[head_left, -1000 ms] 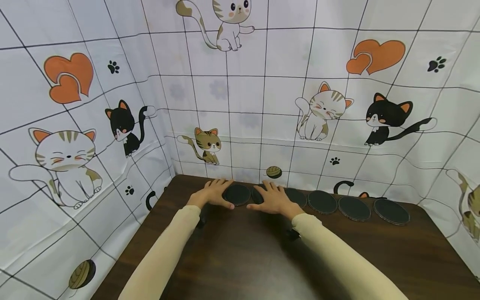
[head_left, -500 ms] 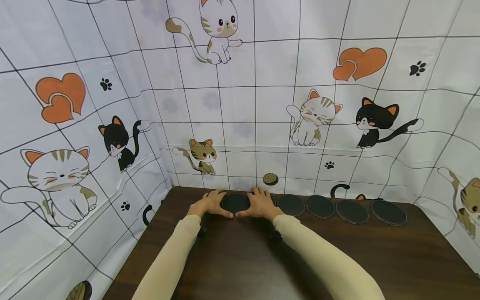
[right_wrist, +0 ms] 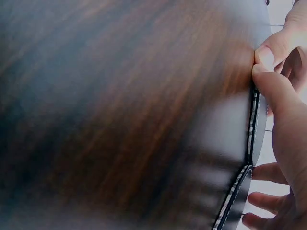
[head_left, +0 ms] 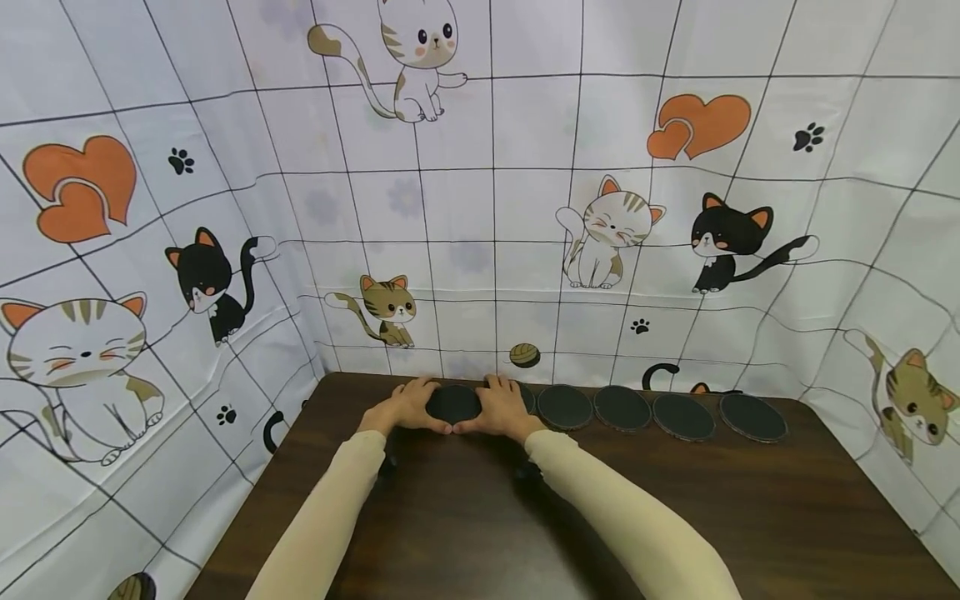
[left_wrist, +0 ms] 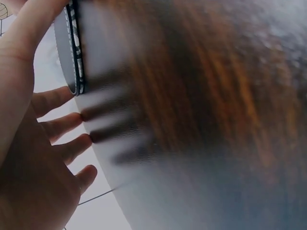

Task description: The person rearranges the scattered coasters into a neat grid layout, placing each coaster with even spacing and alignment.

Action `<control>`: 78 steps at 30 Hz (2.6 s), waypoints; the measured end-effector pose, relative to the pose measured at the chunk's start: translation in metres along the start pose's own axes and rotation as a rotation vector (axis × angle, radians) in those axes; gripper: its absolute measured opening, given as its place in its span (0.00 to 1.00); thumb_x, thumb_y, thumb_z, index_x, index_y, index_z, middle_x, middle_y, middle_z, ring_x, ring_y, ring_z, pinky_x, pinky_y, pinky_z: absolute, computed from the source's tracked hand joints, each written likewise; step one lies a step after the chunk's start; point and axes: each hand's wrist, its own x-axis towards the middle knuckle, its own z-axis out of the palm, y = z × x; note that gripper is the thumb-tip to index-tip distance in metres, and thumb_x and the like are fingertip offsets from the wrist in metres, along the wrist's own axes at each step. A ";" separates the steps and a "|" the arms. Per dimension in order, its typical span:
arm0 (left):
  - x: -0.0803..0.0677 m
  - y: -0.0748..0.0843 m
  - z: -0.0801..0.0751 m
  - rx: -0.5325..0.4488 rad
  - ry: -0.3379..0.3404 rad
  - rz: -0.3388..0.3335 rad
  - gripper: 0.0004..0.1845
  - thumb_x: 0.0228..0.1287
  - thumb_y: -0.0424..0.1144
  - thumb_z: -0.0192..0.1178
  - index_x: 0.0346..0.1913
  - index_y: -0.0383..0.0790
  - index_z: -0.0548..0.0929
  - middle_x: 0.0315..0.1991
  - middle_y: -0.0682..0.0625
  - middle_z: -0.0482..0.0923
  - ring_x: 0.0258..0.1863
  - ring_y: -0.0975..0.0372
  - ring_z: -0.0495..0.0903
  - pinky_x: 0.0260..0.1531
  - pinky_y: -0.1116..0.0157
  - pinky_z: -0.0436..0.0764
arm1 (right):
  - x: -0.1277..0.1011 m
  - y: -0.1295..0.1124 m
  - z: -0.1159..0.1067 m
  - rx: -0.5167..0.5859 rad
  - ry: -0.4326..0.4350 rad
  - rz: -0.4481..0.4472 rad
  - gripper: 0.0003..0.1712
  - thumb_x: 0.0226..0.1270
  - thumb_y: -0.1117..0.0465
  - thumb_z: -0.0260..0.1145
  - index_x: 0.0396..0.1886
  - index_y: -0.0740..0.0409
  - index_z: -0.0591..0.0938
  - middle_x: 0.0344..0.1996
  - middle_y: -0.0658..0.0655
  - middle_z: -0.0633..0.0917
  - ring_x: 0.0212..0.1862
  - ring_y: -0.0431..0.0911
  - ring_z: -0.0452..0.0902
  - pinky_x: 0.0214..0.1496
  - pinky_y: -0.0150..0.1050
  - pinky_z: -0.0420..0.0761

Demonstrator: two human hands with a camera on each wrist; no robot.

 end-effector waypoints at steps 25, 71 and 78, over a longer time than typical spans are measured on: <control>-0.010 0.031 -0.015 -0.033 0.189 0.113 0.55 0.48 0.71 0.73 0.71 0.38 0.70 0.63 0.45 0.75 0.61 0.51 0.74 0.65 0.40 0.60 | -0.031 0.018 -0.032 0.032 0.172 -0.107 0.58 0.52 0.24 0.70 0.68 0.65 0.76 0.68 0.62 0.72 0.69 0.59 0.65 0.72 0.58 0.59; -0.082 0.135 0.055 0.260 0.134 0.158 0.58 0.44 0.82 0.64 0.65 0.36 0.76 0.68 0.41 0.69 0.64 0.47 0.72 0.61 0.42 0.69 | -0.175 0.018 -0.014 0.057 0.089 -0.073 0.53 0.49 0.23 0.72 0.59 0.63 0.83 0.61 0.59 0.76 0.63 0.60 0.71 0.59 0.63 0.72; -0.085 0.136 0.053 0.262 0.128 0.160 0.57 0.44 0.80 0.66 0.65 0.36 0.76 0.68 0.40 0.69 0.65 0.47 0.71 0.61 0.42 0.70 | -0.174 0.018 -0.013 0.063 0.075 -0.057 0.54 0.48 0.22 0.72 0.60 0.62 0.83 0.62 0.59 0.76 0.63 0.58 0.71 0.58 0.62 0.73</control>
